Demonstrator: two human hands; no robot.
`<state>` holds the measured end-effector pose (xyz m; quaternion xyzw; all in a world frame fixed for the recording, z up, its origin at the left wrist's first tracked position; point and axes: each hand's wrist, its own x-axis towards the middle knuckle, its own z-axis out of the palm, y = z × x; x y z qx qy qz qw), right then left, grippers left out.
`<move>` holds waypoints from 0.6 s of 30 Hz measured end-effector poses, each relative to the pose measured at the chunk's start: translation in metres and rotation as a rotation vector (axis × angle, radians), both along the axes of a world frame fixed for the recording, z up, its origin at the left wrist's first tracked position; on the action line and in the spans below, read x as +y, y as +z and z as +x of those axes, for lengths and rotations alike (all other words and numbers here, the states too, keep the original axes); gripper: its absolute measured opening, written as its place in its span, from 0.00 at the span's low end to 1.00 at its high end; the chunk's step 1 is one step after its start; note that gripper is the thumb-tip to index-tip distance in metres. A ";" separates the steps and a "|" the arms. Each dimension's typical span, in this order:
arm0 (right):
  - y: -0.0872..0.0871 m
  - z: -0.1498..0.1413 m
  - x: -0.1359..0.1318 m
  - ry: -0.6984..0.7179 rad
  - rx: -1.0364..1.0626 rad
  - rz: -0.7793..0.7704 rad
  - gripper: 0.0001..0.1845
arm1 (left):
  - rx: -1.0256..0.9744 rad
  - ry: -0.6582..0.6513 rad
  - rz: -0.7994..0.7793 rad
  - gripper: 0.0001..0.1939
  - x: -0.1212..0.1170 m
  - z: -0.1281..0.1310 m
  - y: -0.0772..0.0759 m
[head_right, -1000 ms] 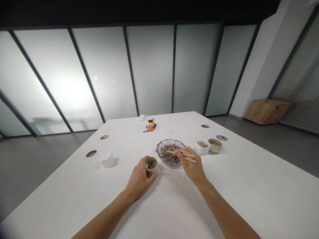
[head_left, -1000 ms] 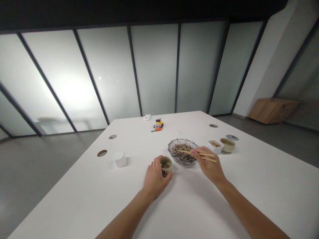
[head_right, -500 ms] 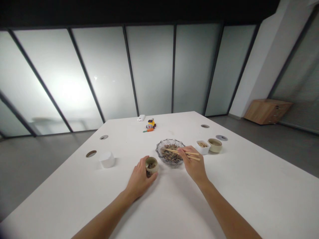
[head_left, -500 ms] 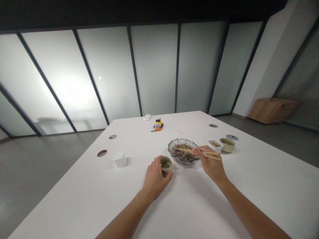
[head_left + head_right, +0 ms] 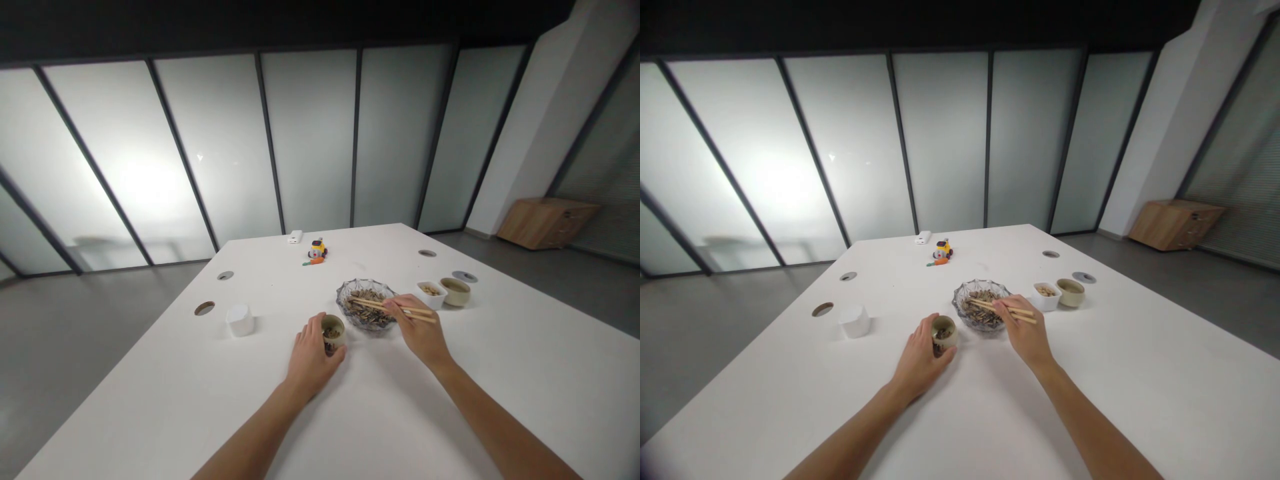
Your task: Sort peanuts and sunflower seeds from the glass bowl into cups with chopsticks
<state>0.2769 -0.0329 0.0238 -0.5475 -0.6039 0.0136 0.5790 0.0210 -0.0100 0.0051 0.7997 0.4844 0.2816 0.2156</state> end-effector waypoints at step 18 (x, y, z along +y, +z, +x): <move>0.015 0.002 -0.002 0.473 0.818 -0.245 0.22 | -0.002 0.001 -0.001 0.34 -0.001 0.001 0.002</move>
